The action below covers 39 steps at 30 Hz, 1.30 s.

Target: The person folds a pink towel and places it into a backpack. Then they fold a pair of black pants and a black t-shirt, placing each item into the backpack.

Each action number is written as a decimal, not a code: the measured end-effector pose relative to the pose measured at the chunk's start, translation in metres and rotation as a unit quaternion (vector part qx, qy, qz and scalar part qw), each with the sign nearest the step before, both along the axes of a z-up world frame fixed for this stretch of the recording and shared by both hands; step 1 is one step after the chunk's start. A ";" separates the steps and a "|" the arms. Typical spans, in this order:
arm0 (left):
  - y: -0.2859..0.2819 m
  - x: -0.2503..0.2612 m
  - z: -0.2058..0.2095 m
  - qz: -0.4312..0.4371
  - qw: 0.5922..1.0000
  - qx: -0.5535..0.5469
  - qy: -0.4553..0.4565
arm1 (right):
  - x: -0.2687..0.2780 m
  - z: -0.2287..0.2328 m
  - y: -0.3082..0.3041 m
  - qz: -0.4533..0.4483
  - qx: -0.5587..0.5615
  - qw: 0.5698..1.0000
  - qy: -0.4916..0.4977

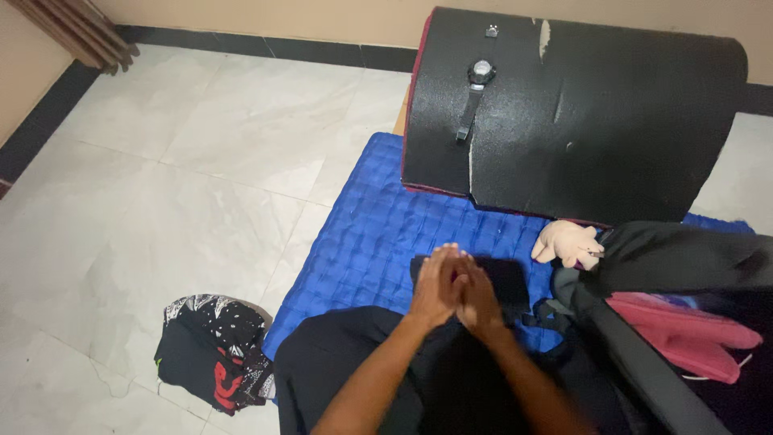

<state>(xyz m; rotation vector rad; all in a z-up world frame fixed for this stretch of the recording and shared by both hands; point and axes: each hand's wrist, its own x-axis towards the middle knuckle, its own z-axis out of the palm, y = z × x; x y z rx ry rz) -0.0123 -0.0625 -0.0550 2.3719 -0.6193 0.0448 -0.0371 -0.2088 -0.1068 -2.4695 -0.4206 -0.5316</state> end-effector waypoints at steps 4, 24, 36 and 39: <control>0.010 0.001 -0.018 0.017 0.980 0.198 0.016 | -0.008 -0.013 -0.002 -0.109 -0.156 0.979 0.077; 0.011 -0.002 -0.022 0.025 0.975 0.220 0.020 | -0.012 -0.019 -0.047 -0.262 -0.115 0.952 0.108; -0.029 -0.006 -0.020 -0.009 0.954 0.276 -0.117 | -0.013 -0.021 -0.041 -0.265 -0.141 0.944 0.136; -0.049 0.002 -0.026 -0.009 0.966 0.232 -0.111 | -0.012 -0.020 -0.043 -0.259 -0.155 0.945 0.123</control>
